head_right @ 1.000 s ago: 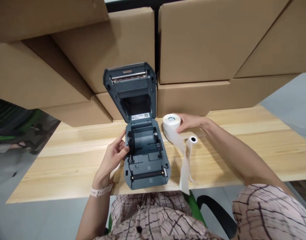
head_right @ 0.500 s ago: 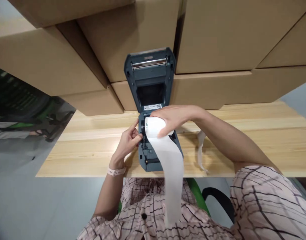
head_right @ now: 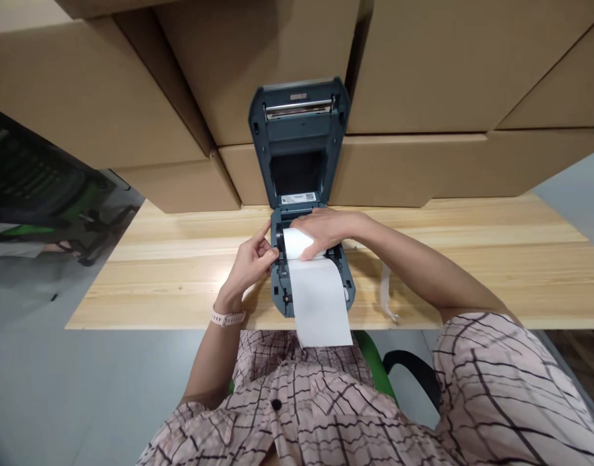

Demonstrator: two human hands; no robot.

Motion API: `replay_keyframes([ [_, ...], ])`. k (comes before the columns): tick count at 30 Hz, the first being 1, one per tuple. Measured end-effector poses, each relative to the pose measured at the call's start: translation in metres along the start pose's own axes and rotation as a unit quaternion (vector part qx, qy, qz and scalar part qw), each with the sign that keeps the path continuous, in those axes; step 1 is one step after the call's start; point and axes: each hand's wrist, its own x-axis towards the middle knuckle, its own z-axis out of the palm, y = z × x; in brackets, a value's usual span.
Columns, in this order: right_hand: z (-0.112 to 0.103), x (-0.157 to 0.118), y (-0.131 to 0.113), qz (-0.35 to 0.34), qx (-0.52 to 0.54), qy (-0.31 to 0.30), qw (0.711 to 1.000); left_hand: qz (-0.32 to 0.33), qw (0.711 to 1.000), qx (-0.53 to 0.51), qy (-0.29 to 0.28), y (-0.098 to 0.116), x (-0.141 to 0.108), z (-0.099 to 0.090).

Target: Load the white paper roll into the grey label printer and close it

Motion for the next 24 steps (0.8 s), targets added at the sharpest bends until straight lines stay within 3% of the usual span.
replay_keyframes([
  [5, 0.020, -0.054, -0.022, -0.063, 0.009, 0.129, 0.990, 0.005, 1.000, 0.011, 0.001, 0.001, -0.001, -0.001],
  [8, 0.051, -0.093, -0.046, -0.045, -0.016, 0.139, 0.989, 0.005, 1.000, 0.012, -0.001, 0.002, -0.002, -0.001],
  [11, 0.085, -0.115, -0.063, -0.034, -0.058, 0.164, 0.984, 0.006, 1.000, 0.003, -0.001, 0.002, -0.003, 0.000],
  [15, 0.113, -0.114, -0.075, -0.047, -0.102, 0.232, 0.966, 0.007, 1.000, -0.008, 0.007, 0.002, -0.003, 0.001],
  [24, 0.130, -0.107, -0.082, -0.041, -0.109, 0.273, 0.955, 0.014, 0.999, 0.017, 0.025, 0.001, -0.004, 0.003],
])
